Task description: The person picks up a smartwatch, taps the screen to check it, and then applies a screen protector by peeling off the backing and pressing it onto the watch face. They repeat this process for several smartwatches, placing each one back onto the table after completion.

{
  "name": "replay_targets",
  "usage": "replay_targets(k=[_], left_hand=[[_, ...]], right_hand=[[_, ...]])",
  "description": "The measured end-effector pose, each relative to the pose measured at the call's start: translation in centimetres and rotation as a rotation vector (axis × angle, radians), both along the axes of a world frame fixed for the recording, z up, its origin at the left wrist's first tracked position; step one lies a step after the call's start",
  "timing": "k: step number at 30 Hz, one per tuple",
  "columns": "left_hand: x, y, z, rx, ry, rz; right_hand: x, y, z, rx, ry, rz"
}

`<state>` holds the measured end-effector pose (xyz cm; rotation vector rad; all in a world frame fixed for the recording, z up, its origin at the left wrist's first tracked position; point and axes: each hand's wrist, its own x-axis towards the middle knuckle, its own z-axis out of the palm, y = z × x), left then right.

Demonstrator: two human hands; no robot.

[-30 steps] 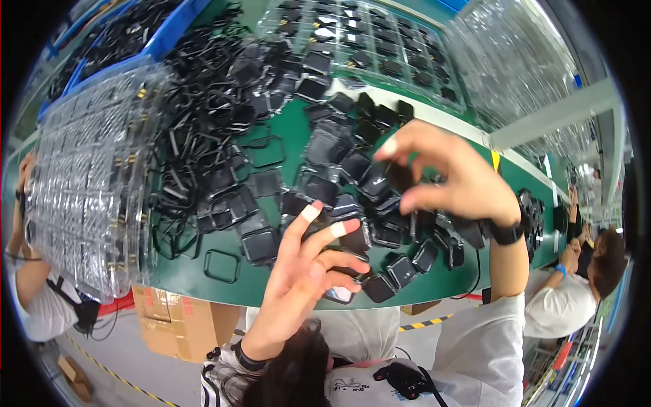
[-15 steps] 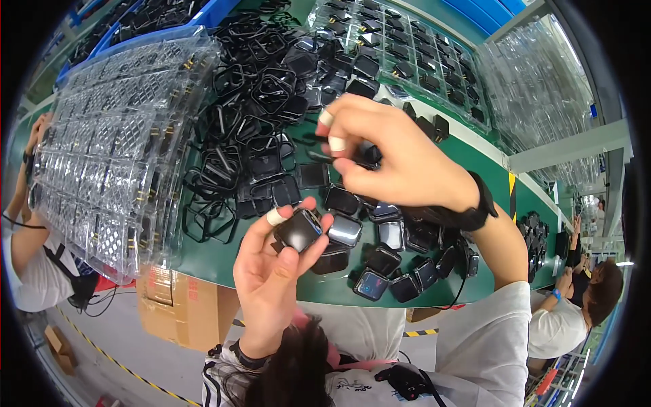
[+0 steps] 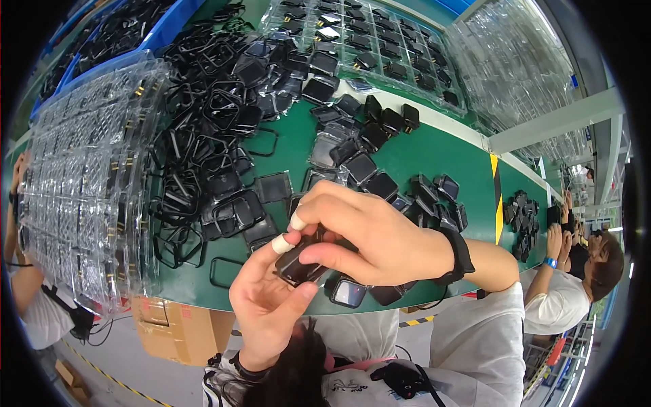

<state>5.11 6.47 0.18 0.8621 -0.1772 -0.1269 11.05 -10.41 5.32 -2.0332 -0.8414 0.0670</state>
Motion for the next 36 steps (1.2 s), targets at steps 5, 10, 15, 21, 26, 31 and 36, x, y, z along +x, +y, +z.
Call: replay_targets(k=[5,10,15,21,26,31,36], left_hand=[[0.1,0.4,0.4,0.124,0.011,-0.080],[0.0,-0.1,0.7,0.099,0.075,-0.026],[0.5,-0.1,0.9,-0.009,0.077,-0.015],[0.7,-0.1,0.8,0.039,0.066,-0.005],[0.8,0.0,0.8,-0.001,0.121,0.095],[0.6,-2.5,1.7,-0.197,0.087,0.175],[-0.1,-2.6,2.8,-0.225,0.097,0.144]], right_hand=[[0.1,-0.6,0.2,0.043,0.168,0.056],[1.4,-1.0,1.6,0.031,0.339,0.121],[8.0,-3.6,0.3,-0.321,-0.281,-0.201],[10.9,-5.4,-2.2,-0.411,-0.413,-0.202],[6.8,-3.3,0.7,-0.121,-0.171,-0.256],[-1.9,-0.8,1.7,-0.165,-0.648,-0.055],[-4.6,-1.8,1.4,-0.083,-0.594,0.043]])
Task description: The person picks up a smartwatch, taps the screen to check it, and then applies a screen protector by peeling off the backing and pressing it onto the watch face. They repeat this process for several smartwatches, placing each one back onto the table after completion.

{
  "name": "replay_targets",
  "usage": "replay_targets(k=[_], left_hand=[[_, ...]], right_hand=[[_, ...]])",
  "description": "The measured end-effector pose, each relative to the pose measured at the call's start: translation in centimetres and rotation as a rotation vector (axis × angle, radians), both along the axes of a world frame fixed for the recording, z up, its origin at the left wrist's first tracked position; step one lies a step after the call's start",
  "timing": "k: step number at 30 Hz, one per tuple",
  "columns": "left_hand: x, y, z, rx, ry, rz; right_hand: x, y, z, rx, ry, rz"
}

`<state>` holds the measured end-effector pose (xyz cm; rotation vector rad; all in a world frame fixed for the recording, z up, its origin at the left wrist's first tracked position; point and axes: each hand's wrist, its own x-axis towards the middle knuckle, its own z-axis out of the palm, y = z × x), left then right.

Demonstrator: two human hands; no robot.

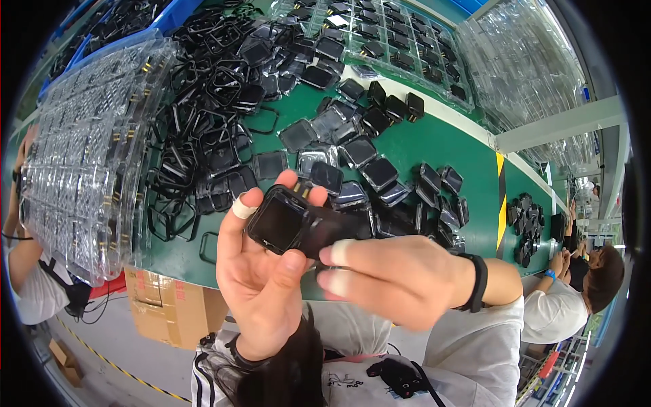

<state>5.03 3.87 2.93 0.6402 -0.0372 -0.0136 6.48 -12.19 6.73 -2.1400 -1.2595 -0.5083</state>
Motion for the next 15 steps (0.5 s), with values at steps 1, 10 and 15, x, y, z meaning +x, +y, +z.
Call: replay_targets(k=[1,10,15], left_hand=[[-0.1,0.1,-0.1,0.002,0.007,0.002],[-1.0,-0.1,-0.1,0.075,-0.154,-0.174],[-1.4,-0.4,-0.6,0.129,-0.205,-0.222]], right_hand=[[-0.2,-0.5,0.0,0.066,0.038,0.039],[0.4,-2.2,1.5,0.157,0.059,-0.069],[0.0,-3.3,0.9,0.114,0.038,0.081]])
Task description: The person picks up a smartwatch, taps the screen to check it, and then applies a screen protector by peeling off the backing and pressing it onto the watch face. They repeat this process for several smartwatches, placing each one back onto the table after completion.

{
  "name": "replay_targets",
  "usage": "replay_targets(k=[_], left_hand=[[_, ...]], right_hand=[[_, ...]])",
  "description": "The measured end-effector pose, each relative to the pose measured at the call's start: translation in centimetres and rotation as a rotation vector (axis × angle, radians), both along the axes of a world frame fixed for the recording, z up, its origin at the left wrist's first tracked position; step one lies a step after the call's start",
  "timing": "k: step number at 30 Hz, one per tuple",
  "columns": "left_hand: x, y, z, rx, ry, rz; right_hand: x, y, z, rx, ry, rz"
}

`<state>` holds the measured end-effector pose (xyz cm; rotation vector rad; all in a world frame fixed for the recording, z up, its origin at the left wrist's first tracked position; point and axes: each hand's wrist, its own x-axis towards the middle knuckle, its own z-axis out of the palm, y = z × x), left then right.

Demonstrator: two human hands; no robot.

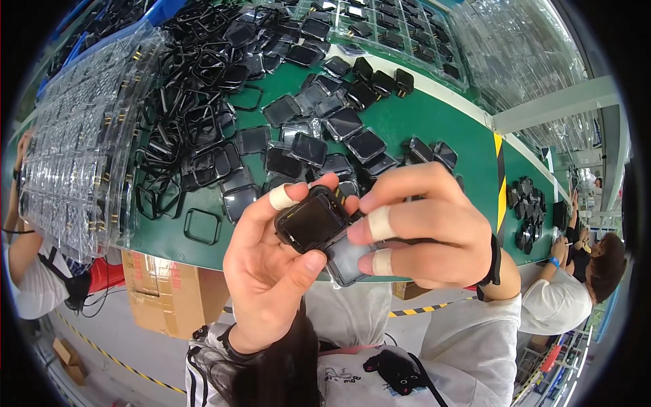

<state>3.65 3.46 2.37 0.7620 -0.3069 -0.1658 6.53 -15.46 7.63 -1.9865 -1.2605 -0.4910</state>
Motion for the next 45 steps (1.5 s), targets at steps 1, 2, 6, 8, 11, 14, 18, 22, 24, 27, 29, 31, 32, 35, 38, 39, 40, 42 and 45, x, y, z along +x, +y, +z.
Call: replay_targets(k=[1,2,6,8,11,14,18,22,24,27,29,31,32,35,38,39,40,42,45], left_hand=[[-0.1,-0.1,0.0,0.016,-0.001,-0.013],[-0.1,-0.2,0.0,0.017,-0.001,-0.015],[-0.4,-0.5,0.2,0.028,0.078,-0.069],[-0.5,-0.7,0.1,0.087,0.009,-0.114],[-0.7,-0.7,-0.1,0.141,-0.030,-0.133],[-0.8,-0.7,-0.2,0.186,-0.038,-0.125],[-0.9,-1.1,-0.1,0.089,0.037,-0.149],[-1.0,-1.1,-0.3,0.062,0.061,-0.178],[-1.1,-1.1,-0.2,0.051,0.056,-0.180],[-1.2,-1.0,0.5,-0.005,0.076,-0.194],[-1.2,-0.8,1.0,-0.108,0.116,-0.218],[-1.3,-1.1,0.9,-0.059,-0.004,-0.141],[-1.4,-1.3,0.7,-0.010,-0.122,-0.060],[-1.7,-1.3,0.6,0.054,-0.278,0.025],[-2.2,-1.1,0.8,0.088,-0.365,0.032],[-2.5,-1.3,0.9,0.078,-0.332,0.051],[-2.8,-1.4,0.9,0.069,-0.299,0.071],[-2.9,-1.4,1.0,0.060,-0.266,0.089],[-2.3,-1.2,0.9,0.116,-0.398,0.029]], right_hand=[[-0.2,-0.1,-0.1,0.018,0.010,0.013],[-0.3,-0.2,-0.2,0.037,0.021,0.026],[-1.0,0.1,2.1,0.099,0.448,-0.099],[-1.1,0.1,1.9,0.108,0.504,-0.133],[-1.0,0.4,1.4,0.125,0.617,-0.190],[-1.1,0.6,1.0,0.115,0.637,-0.265],[-1.0,0.3,0.6,0.037,0.601,-0.281],[-1.0,0.3,0.8,0.017,0.622,-0.268],[-1.0,0.2,0.6,0.056,0.626,-0.257],[-1.0,0.0,0.6,0.131,0.631,-0.231],[-0.7,-0.6,1.5,0.094,0.442,-0.133],[-0.7,-0.8,1.7,0.073,0.351,-0.088],[-0.9,-0.8,1.5,0.097,0.259,-0.015],[-1.8,-0.9,1.0,0.142,0.081,0.128],[-3.0,-0.6,1.1,0.176,0.081,0.086],[-3.1,-0.6,1.1,0.175,0.085,0.085],[-3.2,-0.5,1.0,0.177,0.084,0.071],[-3.5,-0.4,0.8,0.182,0.078,0.040],[-3.7,-0.6,0.8,0.169,0.063,0.025]])
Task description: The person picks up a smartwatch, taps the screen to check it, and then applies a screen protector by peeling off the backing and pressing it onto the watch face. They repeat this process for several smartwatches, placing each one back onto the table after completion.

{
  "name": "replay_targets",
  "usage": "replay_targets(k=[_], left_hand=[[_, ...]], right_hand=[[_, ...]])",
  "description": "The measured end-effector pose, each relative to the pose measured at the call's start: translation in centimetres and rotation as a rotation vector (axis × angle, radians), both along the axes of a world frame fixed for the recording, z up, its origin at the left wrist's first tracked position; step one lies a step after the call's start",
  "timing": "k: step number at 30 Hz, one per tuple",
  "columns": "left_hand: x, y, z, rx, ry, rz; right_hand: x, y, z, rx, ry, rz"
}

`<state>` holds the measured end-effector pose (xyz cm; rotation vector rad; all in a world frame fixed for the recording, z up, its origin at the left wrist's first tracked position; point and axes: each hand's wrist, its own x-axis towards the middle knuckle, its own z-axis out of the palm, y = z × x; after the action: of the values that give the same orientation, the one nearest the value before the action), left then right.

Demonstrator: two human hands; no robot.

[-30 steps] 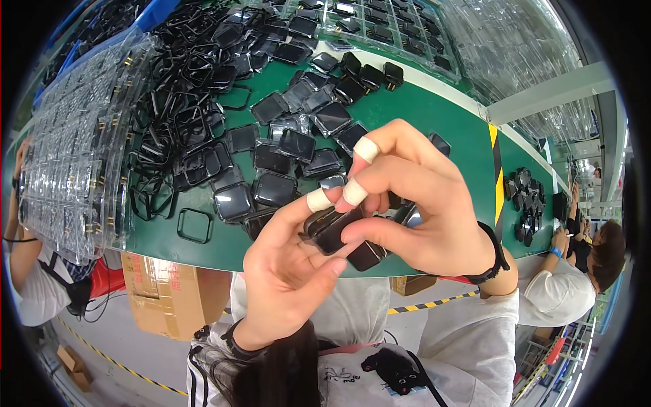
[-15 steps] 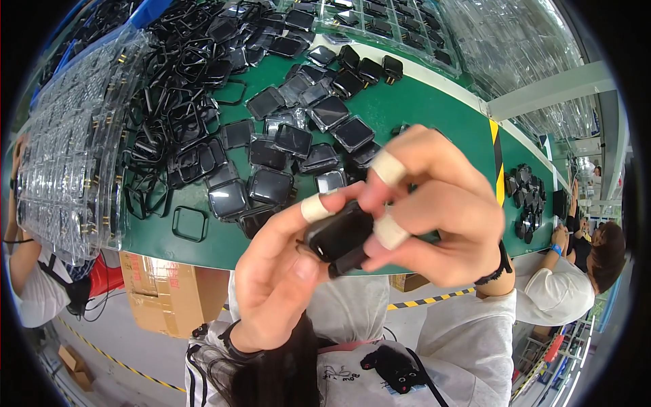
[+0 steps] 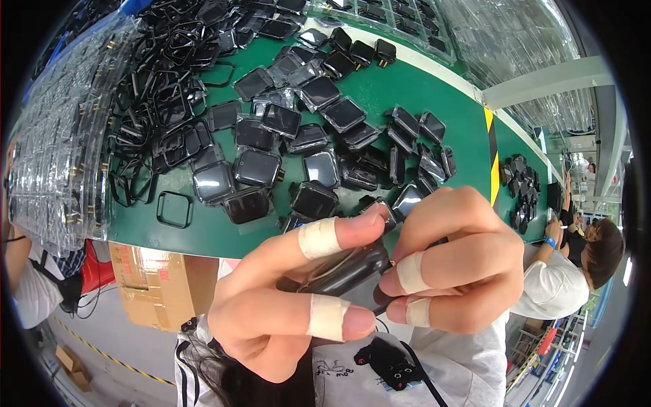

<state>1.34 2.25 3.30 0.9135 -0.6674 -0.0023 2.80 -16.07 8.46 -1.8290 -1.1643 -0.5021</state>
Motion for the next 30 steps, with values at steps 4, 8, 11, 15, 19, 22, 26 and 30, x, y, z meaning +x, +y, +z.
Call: replay_targets(k=[4,8,11,15,19,22,26,30], left_hand=[[-0.5,0.3,-0.3,-0.026,0.062,-0.012],[-0.4,0.4,-0.1,0.044,0.025,0.010],[0.1,0.3,-0.8,0.044,0.014,-0.016],[0.4,0.8,-0.5,0.112,-0.041,-0.024],[0.3,0.0,-0.8,0.035,0.050,-0.027],[0.1,-0.5,-0.5,-0.029,0.150,-0.032],[-0.7,-0.5,0.1,-0.001,0.299,0.010],[-0.7,-0.9,-1.1,0.064,0.411,0.125]], right_hand=[[-0.3,0.3,-0.2,0.008,-0.009,-0.006],[-0.3,0.3,-0.4,0.000,-0.024,-0.002],[-0.1,0.0,-0.7,-0.020,-0.023,0.001],[0.0,-0.1,-0.4,-0.047,-0.012,0.020],[0.1,-0.2,-0.4,-0.037,0.101,-0.019],[0.1,0.1,-0.2,-0.017,0.230,-0.093],[0.6,1.6,-0.2,0.024,0.365,-0.238],[0.8,1.3,-1.3,-0.015,0.496,-0.201]])
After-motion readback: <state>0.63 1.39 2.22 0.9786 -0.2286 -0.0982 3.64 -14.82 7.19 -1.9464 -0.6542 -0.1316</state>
